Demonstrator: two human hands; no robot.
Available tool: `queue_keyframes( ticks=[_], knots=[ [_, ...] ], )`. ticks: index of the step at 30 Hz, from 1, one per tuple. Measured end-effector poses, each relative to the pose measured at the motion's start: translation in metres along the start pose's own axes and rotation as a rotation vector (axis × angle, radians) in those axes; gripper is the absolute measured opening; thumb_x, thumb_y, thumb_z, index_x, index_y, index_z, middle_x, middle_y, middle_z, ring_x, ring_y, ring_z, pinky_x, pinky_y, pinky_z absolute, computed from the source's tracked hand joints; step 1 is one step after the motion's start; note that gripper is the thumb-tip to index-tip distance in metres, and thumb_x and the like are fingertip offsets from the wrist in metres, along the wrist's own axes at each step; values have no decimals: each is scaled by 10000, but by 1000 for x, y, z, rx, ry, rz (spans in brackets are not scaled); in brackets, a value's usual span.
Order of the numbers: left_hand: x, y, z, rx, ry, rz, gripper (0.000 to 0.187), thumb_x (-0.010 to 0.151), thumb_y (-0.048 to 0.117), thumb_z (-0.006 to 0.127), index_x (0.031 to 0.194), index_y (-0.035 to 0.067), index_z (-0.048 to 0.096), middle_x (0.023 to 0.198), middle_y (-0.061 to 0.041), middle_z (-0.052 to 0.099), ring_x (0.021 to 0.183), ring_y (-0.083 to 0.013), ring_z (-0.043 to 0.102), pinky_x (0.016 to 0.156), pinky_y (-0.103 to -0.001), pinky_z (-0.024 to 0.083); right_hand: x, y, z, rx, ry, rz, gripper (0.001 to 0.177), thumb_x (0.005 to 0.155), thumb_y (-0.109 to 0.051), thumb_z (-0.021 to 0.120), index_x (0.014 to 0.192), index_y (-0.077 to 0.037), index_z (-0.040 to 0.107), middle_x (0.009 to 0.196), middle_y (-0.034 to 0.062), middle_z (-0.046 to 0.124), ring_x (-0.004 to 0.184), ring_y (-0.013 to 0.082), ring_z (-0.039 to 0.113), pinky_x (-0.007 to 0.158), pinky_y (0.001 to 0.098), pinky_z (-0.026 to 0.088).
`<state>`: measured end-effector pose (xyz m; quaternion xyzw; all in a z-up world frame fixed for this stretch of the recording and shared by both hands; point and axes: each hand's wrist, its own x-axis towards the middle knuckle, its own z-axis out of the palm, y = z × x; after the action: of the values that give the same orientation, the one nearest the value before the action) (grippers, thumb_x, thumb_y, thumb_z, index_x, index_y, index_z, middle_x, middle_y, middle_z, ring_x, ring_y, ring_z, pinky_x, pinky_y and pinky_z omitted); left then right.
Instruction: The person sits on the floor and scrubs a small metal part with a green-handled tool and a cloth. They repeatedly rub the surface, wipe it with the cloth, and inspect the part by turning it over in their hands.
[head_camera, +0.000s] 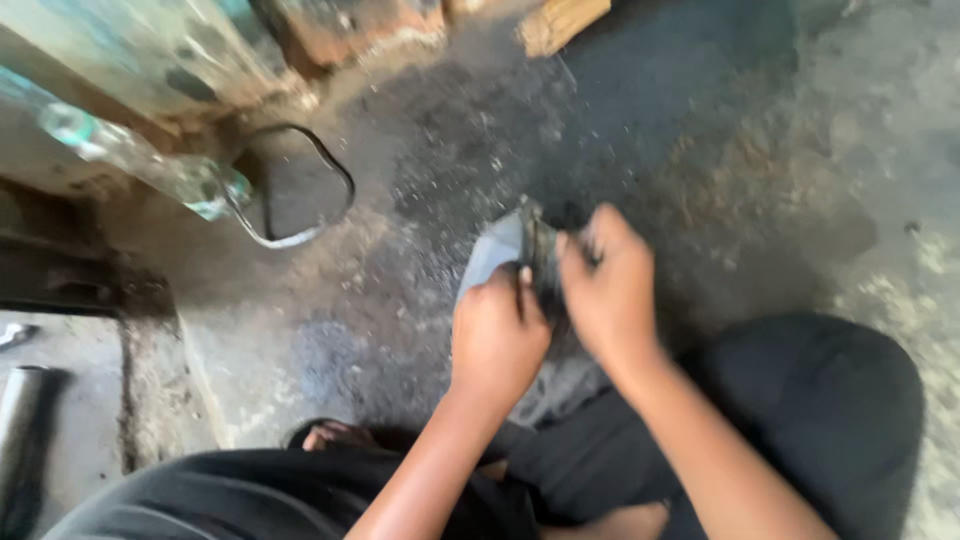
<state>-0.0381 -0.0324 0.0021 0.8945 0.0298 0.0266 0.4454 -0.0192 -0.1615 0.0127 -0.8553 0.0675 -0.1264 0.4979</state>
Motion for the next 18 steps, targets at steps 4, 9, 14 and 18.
queue_keyframes(
  ticks=[4, 9, 14, 18],
  knots=[
    [7, 8, -5, -7, -24, -30, 249, 944, 170, 567, 822, -24, 663, 714, -296, 651, 698, -493, 656, 636, -559, 503, -12, -2, -10, -62, -20, -47, 253, 890, -34, 702, 784, -6, 474, 638, 95, 454, 644, 139, 429, 585, 345, 407],
    [-7, -3, 4, 0, -54, 59, 254, 952, 166, 570, 827, -32, 668, 728, -301, 642, 708, -500, 632, 650, -566, 486, 2, 14, -7, 180, -44, 146, 243, 921, -86, 679, 796, -39, 475, 655, 28, 530, 640, 92, 470, 586, 321, 401],
    [17, -22, -21, -111, -104, -34, 340, 986, 232, 573, 799, -33, 677, 665, -263, 625, 607, -432, 627, 590, -497, 473, -30, 2, -24, 98, -160, -30, 221, 867, -23, 742, 788, -34, 537, 677, 11, 513, 666, 79, 481, 598, 273, 426],
    [40, -29, -39, -130, -221, 43, 336, 966, 259, 602, 801, -24, 671, 623, -232, 608, 536, -369, 589, 562, -451, 452, -3, 10, -53, 334, 50, 247, 160, 965, -55, 714, 879, -18, 584, 677, 13, 552, 541, 93, 461, 481, 271, 348]
  ],
)
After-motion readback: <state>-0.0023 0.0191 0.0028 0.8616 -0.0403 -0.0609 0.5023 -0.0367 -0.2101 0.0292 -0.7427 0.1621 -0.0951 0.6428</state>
